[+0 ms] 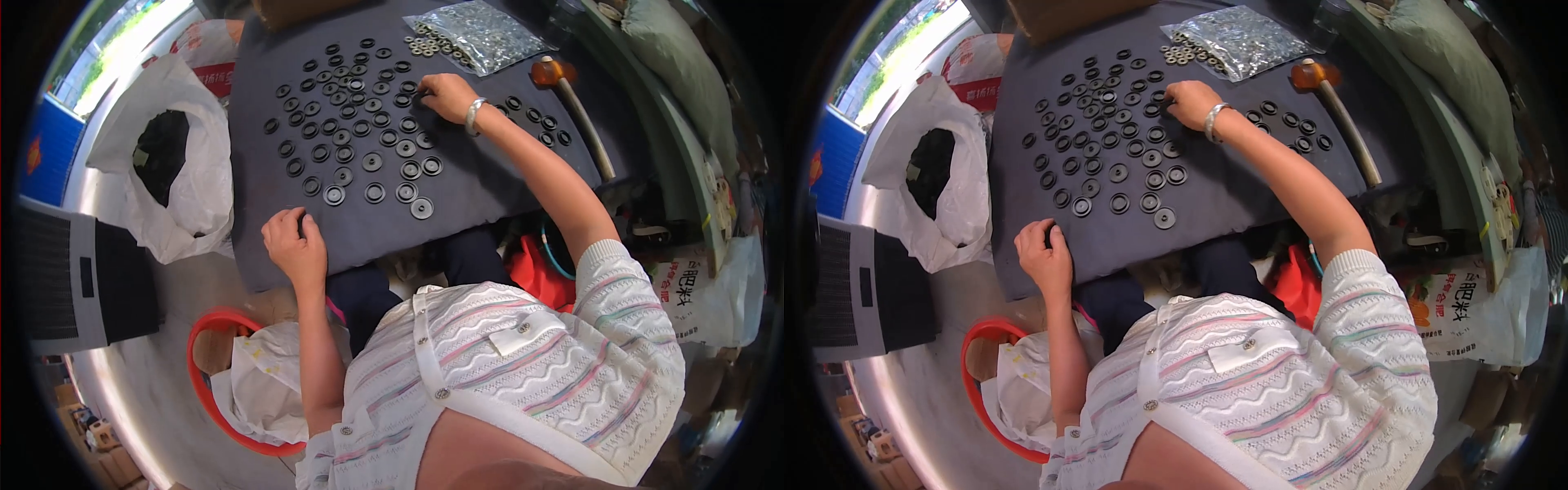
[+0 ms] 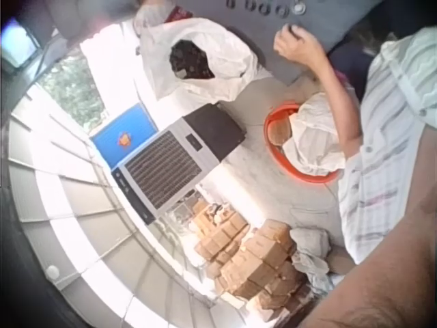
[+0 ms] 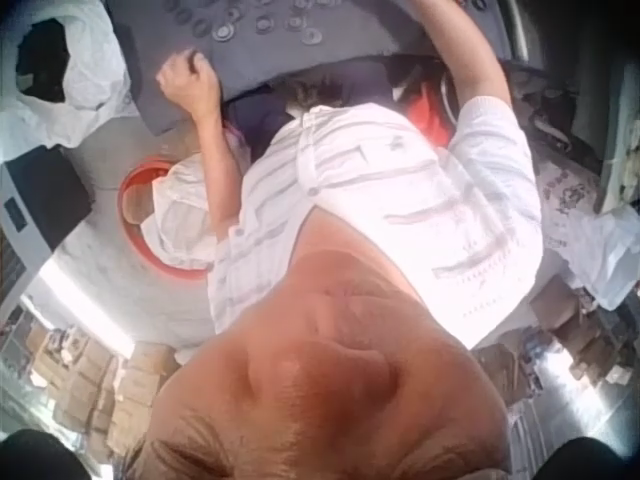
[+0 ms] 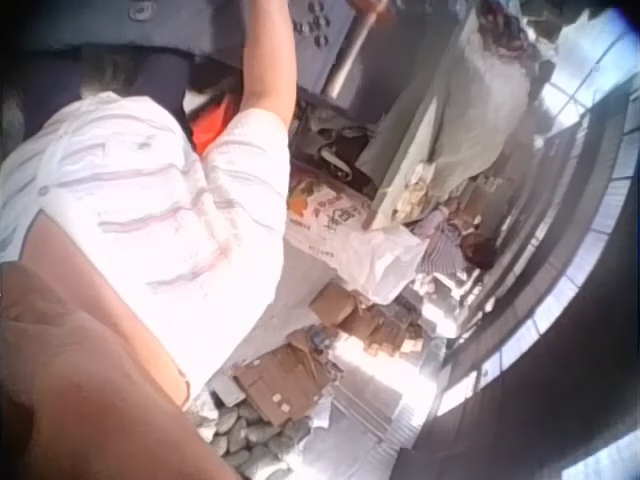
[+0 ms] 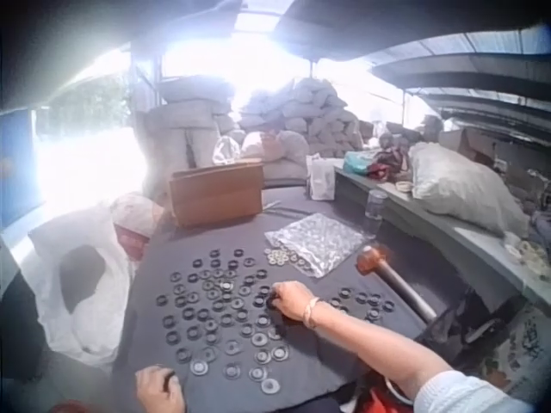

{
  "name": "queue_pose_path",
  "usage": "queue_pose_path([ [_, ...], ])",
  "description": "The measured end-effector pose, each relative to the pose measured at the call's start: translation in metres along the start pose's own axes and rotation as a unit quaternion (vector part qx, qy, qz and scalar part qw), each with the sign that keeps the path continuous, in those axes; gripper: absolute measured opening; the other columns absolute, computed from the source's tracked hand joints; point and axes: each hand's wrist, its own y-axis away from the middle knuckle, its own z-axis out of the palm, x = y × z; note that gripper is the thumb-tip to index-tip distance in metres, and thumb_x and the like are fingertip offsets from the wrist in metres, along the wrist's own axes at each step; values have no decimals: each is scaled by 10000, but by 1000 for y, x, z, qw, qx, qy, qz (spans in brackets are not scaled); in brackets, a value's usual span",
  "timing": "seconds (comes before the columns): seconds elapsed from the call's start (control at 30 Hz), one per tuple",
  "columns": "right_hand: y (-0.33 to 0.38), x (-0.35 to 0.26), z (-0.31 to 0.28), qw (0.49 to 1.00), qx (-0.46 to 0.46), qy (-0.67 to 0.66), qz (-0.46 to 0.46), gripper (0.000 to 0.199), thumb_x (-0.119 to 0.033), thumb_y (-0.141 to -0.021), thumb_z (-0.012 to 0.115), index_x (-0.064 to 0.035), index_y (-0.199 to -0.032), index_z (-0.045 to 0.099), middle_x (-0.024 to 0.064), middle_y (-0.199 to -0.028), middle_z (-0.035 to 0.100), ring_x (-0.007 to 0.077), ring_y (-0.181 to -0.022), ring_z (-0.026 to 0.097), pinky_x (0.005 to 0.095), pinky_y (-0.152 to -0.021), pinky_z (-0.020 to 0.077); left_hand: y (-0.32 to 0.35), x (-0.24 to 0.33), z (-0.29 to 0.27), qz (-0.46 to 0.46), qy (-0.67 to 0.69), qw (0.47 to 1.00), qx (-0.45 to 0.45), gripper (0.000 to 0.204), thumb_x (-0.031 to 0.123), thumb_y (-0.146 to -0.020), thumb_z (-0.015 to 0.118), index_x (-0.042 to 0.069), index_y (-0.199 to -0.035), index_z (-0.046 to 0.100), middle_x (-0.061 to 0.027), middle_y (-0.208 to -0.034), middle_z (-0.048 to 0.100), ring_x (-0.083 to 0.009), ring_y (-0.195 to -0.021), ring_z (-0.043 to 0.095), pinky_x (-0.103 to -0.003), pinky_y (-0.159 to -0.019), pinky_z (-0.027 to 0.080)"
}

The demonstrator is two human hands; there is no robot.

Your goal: The person assembles small black plastic components by tapping them together with a rubber mallet at a workstation.

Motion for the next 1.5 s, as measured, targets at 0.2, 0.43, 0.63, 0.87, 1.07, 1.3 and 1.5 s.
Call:
queue_pose_path([
  [0.2,-9,-3,22,996,-50,47,53,189,-185,-794,623,-69,-926,693,174,-922,665,356,-920,623,436,-807,497,8,-6,-4,-10,2,1000,-3,126,51,-745,620,29,-864,651,-105,-913,611,-294,-904,547,-398,-801,440],
  [0.43,26,39,-34,994,97,-44,-6,216,-166,-829,585,-57,-984,690,166,-892,684,338,-856,647,398,-795,506,3,-3,0,-7,20,1000,5,121,48,-748,615,32,-862,650,-102,-903,614,-292,-897,550,-393,-794,442],
  [0.63,64,9,-21,999,-29,36,-23,361,-173,-778,675,-88,-1126,636,172,-1026,565,349,-971,583,400,-834,474,5,-6,-1,-4,10,1000,4,114,55,-748,615,45,-857,650,-92,-907,616,-289,-896,552,-396,-799,441],
  [0.87,70,21,-12,1000,-11,-15,1,408,-97,-736,707,-59,-1133,621,182,-1000,612,352,-968,593,407,-842,475,7,-7,0,-1,14,1000,0,115,62,-740,620,57,-850,651,-86,-907,618,-288,-897,554,-394,-801,441],
  [1.07,90,13,-5,944,-44,-303,123,356,-104,-748,744,-1,-1069,631,110,-884,678,192,-808,644,309,-737,506,7,-6,-2,-8,13,1000,-3,109,63,-741,622,53,-847,648,-85,-902,617,-286,-892,555,-390,-802,439],
  [1.3,129,5,-8,993,28,-101,55,346,-214,-743,757,-47,-1028,655,107,-894,634,272,-815,630,365,-725,498,5,-6,0,-9,28,1000,-2,106,57,-743,621,48,-845,648,-81,-893,619,-281,-890,556,-381,-800,442],
  [1.5,131,5,0,999,41,-11,-30,358,-318,-756,743,-58,-989,666,123,-888,576,324,-820,597,405,-715,489,3,-6,-1,-3,22,1000,-6,104,54,-746,614,50,-844,649,-81,-890,621,-281,-883,557,-383,-796,444],
])
